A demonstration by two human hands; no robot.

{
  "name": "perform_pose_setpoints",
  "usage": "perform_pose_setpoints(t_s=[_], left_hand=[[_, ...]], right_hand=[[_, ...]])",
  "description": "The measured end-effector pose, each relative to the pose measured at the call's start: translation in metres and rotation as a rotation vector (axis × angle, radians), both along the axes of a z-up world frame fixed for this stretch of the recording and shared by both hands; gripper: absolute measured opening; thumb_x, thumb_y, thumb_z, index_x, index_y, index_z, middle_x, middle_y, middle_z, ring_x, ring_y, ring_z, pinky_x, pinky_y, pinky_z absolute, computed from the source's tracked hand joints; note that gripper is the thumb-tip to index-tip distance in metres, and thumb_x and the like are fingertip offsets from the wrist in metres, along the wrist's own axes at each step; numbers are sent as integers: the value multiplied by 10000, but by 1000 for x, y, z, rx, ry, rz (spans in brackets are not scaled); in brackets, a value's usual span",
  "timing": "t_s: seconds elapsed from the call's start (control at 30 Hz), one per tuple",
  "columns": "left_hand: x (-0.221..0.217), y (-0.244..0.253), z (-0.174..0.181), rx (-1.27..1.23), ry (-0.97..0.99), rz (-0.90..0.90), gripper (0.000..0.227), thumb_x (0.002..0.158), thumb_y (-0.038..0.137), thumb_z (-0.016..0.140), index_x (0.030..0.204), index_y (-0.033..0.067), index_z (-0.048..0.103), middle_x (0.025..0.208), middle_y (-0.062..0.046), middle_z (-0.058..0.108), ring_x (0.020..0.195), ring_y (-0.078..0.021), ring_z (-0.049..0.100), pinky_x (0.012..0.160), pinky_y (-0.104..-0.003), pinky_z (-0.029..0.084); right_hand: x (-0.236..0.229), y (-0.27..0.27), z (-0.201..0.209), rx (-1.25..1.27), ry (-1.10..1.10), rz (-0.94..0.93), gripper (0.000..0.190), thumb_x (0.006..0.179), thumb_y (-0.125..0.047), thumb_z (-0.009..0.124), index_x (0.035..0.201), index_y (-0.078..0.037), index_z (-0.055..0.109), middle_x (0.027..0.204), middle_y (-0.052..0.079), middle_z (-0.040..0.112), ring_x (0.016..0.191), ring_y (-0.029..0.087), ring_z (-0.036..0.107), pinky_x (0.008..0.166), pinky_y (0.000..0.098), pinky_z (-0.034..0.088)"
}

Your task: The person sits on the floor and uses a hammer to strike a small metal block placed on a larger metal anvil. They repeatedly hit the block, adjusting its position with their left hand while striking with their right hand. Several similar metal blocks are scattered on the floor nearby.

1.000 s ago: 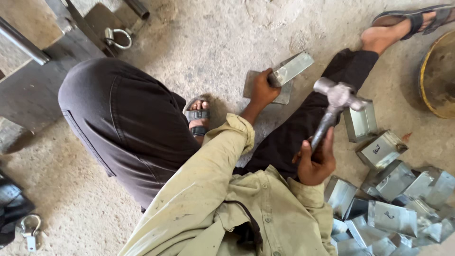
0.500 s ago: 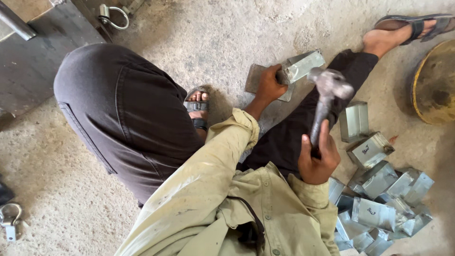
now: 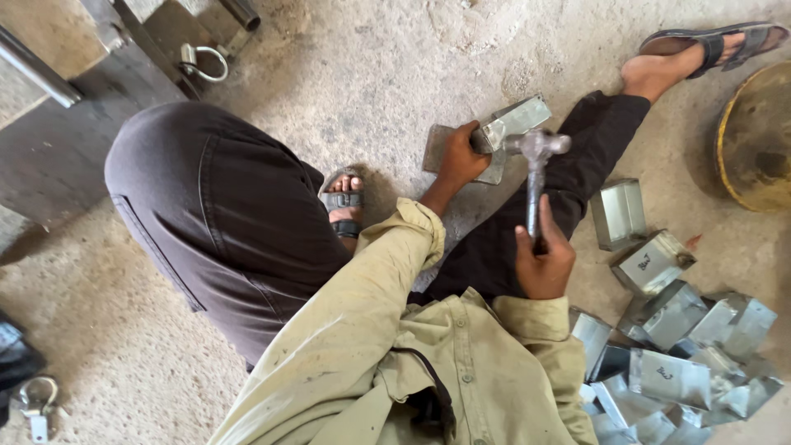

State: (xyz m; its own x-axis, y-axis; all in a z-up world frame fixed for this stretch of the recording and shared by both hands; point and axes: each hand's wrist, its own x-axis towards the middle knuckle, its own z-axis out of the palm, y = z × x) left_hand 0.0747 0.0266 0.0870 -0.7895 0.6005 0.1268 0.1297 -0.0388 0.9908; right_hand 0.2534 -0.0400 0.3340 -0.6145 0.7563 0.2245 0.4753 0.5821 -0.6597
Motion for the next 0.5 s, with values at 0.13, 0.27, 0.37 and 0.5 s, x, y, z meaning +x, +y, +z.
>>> perform_pose_setpoints(t_s=[0.13, 0.27, 0.37, 0.5], left_hand=[[-13, -16, 47, -116, 6, -45, 588, 670, 123, 785, 1211, -58, 643, 984, -226, 738, 901, -351, 751, 786, -414, 591], [-27, -15, 85, -496, 458, -98, 407, 676, 133, 765, 1068, 44, 694, 970, -161, 749, 898, -378, 736, 776, -490, 574], [-25, -10, 82, -717, 674, -209, 317, 730, 93, 719, 1046, 93, 686, 954, -127, 734, 873, -363, 737, 710, -516, 575], [-6, -16, 46, -862, 667, -362, 142, 888, 96, 657, 1026, 108, 689, 1004, -154, 717, 903, -363, 738, 736, -489, 600]], right_hand=[[10, 9, -22, -350, 175, -178, 599, 992, -27, 720, 1562, -26, 533, 860, 35, 594, 673, 62, 476, 587, 234, 402], [16, 14, -45, -599, 403, -272, 621, 975, -17, 688, 1560, -50, 482, 819, -8, 589, 605, 51, 513, 499, 223, 404], [14, 15, -70, -705, 429, -360, 634, 955, -17, 676, 1551, -74, 469, 782, -3, 591, 554, 59, 505, 451, 232, 397], [5, 11, -112, -701, 266, -384, 571, 948, -11, 664, 1497, -60, 515, 826, 9, 620, 555, 83, 539, 453, 266, 445]])
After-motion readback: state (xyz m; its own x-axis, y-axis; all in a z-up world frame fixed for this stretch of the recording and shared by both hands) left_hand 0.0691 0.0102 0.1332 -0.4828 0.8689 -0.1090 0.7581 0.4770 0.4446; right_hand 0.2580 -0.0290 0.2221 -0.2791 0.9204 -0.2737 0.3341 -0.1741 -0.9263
